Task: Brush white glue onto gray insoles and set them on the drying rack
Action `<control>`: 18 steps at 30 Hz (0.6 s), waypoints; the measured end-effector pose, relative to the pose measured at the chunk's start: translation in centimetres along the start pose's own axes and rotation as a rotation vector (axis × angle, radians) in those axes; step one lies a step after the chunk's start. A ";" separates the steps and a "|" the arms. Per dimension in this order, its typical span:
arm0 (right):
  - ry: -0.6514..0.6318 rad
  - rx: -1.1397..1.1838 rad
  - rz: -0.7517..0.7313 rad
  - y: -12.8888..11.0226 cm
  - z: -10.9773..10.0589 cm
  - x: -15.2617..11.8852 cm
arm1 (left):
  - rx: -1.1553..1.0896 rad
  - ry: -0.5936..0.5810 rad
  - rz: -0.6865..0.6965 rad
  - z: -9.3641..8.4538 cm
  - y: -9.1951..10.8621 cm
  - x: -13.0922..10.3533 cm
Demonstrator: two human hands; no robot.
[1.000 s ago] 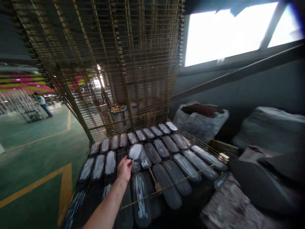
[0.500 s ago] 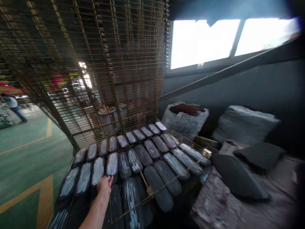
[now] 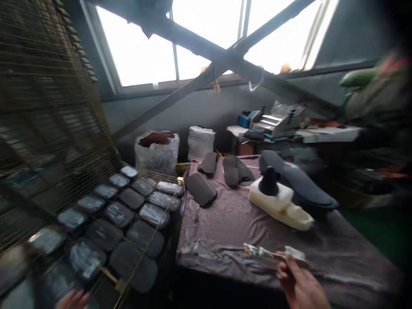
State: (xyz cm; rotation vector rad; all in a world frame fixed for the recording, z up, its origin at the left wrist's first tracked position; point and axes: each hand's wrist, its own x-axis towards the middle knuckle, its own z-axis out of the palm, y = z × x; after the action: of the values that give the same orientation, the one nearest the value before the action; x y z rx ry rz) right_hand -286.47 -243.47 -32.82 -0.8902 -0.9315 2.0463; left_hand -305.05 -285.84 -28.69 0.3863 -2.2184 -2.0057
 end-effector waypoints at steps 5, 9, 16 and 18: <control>-0.016 0.021 0.012 1.2 -2.6 2.9 | -0.718 -0.508 -0.246 2.5 3.0 -1.0; 0.010 0.003 0.047 -0.7 -4.2 2.2 | -0.856 -0.807 -0.344 11.7 2.7 -0.2; 0.108 0.110 0.003 -3.4 -5.2 1.6 | 0.285 -0.691 0.221 27.0 -1.3 3.1; 0.141 0.112 0.004 -3.7 -5.8 1.7 | 0.419 -0.632 0.376 30.8 -1.7 4.2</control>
State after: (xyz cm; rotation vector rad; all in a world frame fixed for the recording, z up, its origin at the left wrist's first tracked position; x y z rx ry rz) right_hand -281.56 -238.38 -33.21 -0.9627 -0.7321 1.9896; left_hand -316.97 -257.56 -34.11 -0.6864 -2.7919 -1.5937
